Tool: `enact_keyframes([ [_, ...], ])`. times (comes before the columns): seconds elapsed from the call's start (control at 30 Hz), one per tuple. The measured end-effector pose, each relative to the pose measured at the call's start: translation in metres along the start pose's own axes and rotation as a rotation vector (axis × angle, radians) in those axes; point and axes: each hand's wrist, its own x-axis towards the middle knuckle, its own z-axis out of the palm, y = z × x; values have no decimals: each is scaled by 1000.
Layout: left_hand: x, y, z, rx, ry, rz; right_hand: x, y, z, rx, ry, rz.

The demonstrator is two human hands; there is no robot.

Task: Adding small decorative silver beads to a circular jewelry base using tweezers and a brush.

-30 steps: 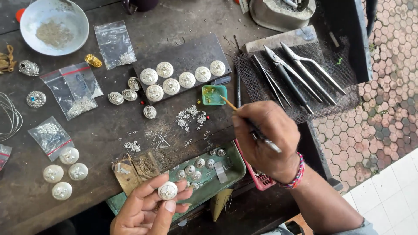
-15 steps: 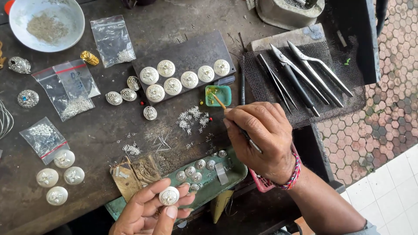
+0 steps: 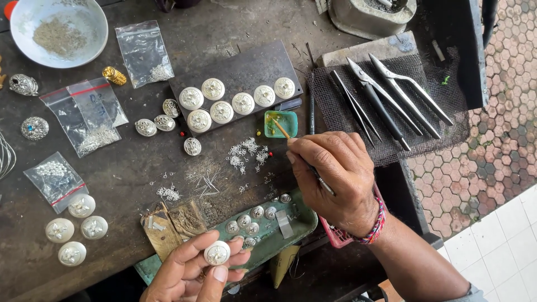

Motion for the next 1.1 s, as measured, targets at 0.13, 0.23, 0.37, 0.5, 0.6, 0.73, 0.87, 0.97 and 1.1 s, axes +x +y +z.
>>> enact_keyframes([
  [0.13,0,-3,-1,-12,-24,93,0,-1,-2,-3,10,-4],
  [0.23,-1,3,0,-5,-3,22,0,-3,-3,-14,29,-12],
  [0.37,0,9,3,-31,43,-44,0,-4,-4,-27,60,-24],
  [0.5,-2,12,7,-91,94,-19,0,-6,-6,-24,102,-42],
  [0.6,-4,12,8,-127,123,-7,1,-8,-7,-20,119,-56],
  [0.73,-4,7,8,-131,72,199,0,-4,-5,-79,53,-38],
  [0.87,-2,5,8,-130,65,230,-1,-1,-3,-88,26,-39],
  [0.97,-2,4,8,-125,46,249,-1,-1,-1,-88,20,-35],
  [1.1,-1,4,7,-141,39,273,0,-2,-1,-79,23,-42],
])
